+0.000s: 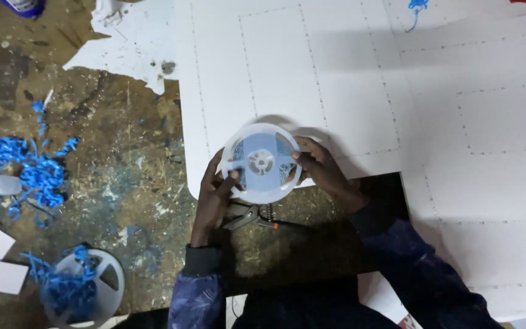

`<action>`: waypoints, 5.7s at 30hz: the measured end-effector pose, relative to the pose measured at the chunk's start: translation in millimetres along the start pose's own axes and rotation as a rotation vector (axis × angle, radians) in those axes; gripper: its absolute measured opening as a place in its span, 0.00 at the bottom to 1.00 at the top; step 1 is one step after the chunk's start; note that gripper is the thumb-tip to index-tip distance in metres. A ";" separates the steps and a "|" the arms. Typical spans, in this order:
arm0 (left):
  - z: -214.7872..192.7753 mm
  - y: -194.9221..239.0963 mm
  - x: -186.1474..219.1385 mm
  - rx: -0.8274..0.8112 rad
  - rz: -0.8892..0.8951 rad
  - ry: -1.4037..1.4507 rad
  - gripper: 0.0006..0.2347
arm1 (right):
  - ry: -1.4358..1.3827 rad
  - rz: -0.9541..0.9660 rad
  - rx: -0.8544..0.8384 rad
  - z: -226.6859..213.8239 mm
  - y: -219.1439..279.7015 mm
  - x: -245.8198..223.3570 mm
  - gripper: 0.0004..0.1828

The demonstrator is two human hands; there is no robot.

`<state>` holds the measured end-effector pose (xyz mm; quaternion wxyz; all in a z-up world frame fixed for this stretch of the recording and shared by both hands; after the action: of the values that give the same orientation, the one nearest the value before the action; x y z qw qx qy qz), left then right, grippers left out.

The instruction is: The person is organizing and stacking various white foam sign components and handling LED strip reels on a workbench.

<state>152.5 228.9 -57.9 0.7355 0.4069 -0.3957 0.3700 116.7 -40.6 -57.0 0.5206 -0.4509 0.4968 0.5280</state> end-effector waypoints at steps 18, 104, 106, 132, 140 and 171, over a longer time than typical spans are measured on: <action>-1.2 38.9 -23.1 0.001 -0.316 0.083 0.33 | -0.129 0.117 0.139 24.3 73.4 55.4 0.41; 41.0 43.3 -16.4 0.000 -0.235 -0.097 0.40 | 0.593 -0.034 -0.098 136.1 37.2 -3.1 0.19; 30.4 38.2 -17.1 0.100 -0.263 -0.054 0.38 | 0.574 -0.035 -0.186 141.7 29.2 -1.6 0.19; 76.2 -3.8 -55.4 -0.264 0.670 -1.269 0.43 | 0.003 -0.150 0.471 21.7 39.2 19.1 0.16; 91.7 -65.0 -103.7 -0.090 1.090 -1.399 0.27 | 0.079 -0.242 0.814 -12.0 102.5 -20.6 0.11; 39.5 26.2 122.3 0.141 1.252 -1.374 0.09 | -0.598 -0.612 0.529 -109.0 73.0 -35.7 0.49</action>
<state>169.2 231.2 72.2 -0.0201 0.2930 -0.8680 0.4004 41.2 -150.0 -28.4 0.8677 -0.2576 0.2875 0.3133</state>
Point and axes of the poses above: each hand's wrist, its own y-axis away from the middle knuckle, its own z-axis out of the palm, x = y × z, the point moved 6 cm from there along -y, towards the middle knuckle, and after that the axes turned 10 degrees about -z, right-handed, at the moved point
